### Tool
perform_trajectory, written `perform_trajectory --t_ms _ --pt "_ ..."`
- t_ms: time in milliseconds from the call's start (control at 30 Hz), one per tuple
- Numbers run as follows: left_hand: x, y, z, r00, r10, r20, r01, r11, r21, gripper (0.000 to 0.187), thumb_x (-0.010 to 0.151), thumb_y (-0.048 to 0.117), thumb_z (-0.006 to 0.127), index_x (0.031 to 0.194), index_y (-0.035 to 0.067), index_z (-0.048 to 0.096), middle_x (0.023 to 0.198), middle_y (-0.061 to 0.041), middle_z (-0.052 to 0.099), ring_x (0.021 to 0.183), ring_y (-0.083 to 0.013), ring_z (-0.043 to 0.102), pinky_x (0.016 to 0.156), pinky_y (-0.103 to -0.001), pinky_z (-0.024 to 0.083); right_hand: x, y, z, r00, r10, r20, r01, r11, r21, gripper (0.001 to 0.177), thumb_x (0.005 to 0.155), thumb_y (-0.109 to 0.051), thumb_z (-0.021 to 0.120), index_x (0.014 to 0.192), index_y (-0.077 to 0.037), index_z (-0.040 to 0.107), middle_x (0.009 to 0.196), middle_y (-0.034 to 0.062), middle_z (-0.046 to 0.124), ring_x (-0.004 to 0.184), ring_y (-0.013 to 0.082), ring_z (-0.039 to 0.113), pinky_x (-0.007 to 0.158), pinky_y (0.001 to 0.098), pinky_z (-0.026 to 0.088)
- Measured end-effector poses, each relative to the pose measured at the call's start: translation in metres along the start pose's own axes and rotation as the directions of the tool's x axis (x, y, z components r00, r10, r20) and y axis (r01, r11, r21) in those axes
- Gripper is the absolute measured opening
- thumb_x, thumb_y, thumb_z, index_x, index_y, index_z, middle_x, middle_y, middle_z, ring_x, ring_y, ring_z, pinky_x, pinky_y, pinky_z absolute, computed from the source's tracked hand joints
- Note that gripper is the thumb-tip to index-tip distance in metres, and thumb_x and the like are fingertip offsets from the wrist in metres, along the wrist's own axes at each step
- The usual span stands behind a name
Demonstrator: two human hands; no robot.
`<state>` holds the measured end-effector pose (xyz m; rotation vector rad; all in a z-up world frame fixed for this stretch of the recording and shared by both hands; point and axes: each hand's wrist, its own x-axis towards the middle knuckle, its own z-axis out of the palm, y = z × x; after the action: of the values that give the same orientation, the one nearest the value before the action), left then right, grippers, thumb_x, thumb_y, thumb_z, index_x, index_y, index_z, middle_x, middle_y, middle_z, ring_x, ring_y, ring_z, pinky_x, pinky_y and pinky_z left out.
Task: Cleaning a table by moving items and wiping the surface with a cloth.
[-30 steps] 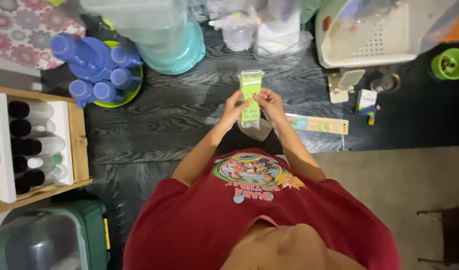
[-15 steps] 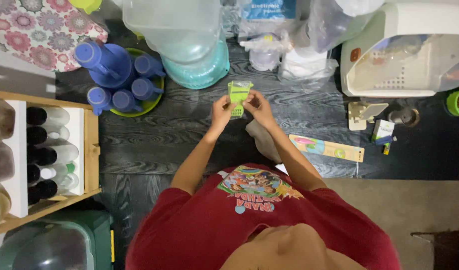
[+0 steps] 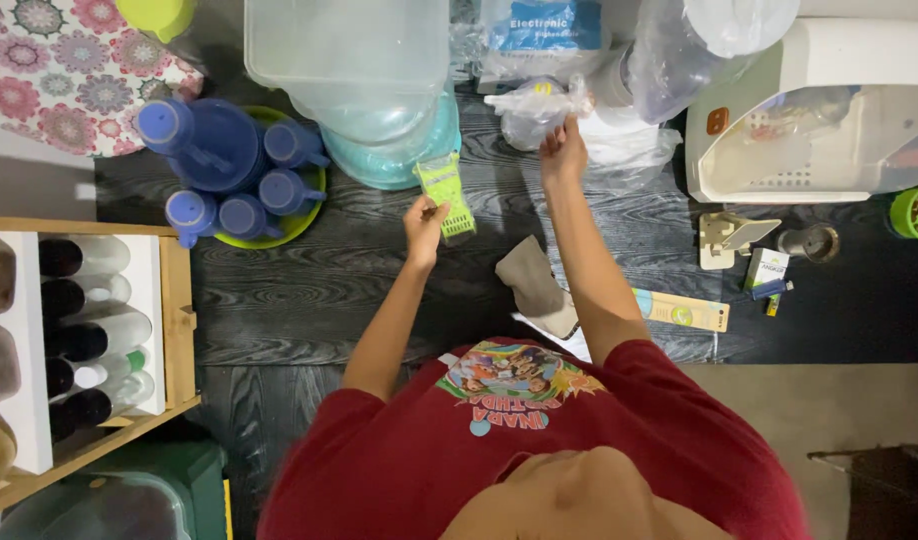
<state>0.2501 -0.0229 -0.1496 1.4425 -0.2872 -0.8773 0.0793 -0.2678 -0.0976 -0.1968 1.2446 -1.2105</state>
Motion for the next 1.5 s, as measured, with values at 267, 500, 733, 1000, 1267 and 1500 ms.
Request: perform_trajectory --t_ms 267,500,733,1000,1267,1500 --pt "-0.022 0.081 0.019 0.982 -0.085 0.167 0.063 0.990 0.129 0.034 0.098 0.016 0.070 0.081 0.015 0.040 0.077 0.002 0.029 0.075 -0.0126 0.034 0.074 -0.035 0.028 -0.072 -0.043 0.061 0.974 0.016 -0.228 -0.030 0.998 -0.062 0.049 0.065 -0.044 0.085 0.087 -0.012 0.055 0.081 0.0026 0.051 0.056 0.0139 0.043 0.049 0.0301 0.037" --pt "-0.021 0.091 0.025 0.984 -0.024 0.177 0.005 0.994 0.108 0.036 0.098 0.015 0.070 0.079 0.015 0.039 0.075 0.002 0.024 0.071 -0.0114 0.027 0.073 -0.029 0.023 -0.042 -0.031 0.038 0.982 -0.158 -0.104 0.152 0.986 -0.068 0.027 0.080 -0.025 0.084 0.090 -0.011 0.064 0.069 0.0003 0.051 0.057 0.0114 0.052 0.045 0.0270 0.033" --pt "-0.013 0.082 0.025 0.978 0.058 0.198 -0.076 0.993 0.088 0.038 0.098 0.015 0.070 0.079 0.017 0.036 0.079 0.004 0.024 0.075 -0.0100 0.027 0.074 -0.029 0.025 -0.066 -0.052 -0.023 0.991 -0.023 0.131 0.040 0.991 -0.129 0.027 0.089 -0.028 0.074 0.104 -0.007 0.069 0.085 0.0076 0.069 0.071 0.0190 0.065 0.057 0.0294 0.050" --pt "-0.004 0.100 0.051 0.974 0.034 0.224 -0.071 0.984 0.163 0.047 0.098 0.013 0.069 0.080 0.017 0.026 0.078 0.002 0.015 0.071 -0.0103 0.020 0.072 -0.029 0.020 -0.079 -0.122 -0.024 0.825 0.117 0.553 0.450 0.456 -0.768 0.027 0.110 -0.022 0.044 0.110 -0.006 0.066 0.084 0.0007 0.056 0.072 0.0130 0.047 0.071 0.0258 0.041" --pt "0.022 0.094 0.084 0.952 0.217 0.217 -0.250 0.958 0.141 0.038 0.096 0.013 0.069 0.078 0.016 0.035 0.073 0.002 0.023 0.070 -0.0104 0.024 0.065 -0.030 0.024 -0.012 -0.111 0.060 0.356 0.169 0.919 0.934 -0.027 -0.357 0.028 0.105 -0.008 0.044 0.078 -0.006 0.035 0.077 0.0109 0.043 0.074 0.0245 0.040 0.069 0.0436 0.029" --pt "0.048 0.099 0.108 0.946 0.231 0.228 -0.256 0.963 0.087 0.007 0.097 0.013 0.066 0.101 0.009 0.063 0.083 -0.001 0.058 0.079 -0.0103 0.046 0.070 -0.031 0.038 -0.023 -0.090 0.084 0.333 -0.069 0.940 0.892 -0.300 -0.338 0.009 0.095 0.004 0.057 0.097 -0.004 0.062 0.073 0.0133 0.065 0.058 0.0275 0.059 0.048 0.0408 0.043"
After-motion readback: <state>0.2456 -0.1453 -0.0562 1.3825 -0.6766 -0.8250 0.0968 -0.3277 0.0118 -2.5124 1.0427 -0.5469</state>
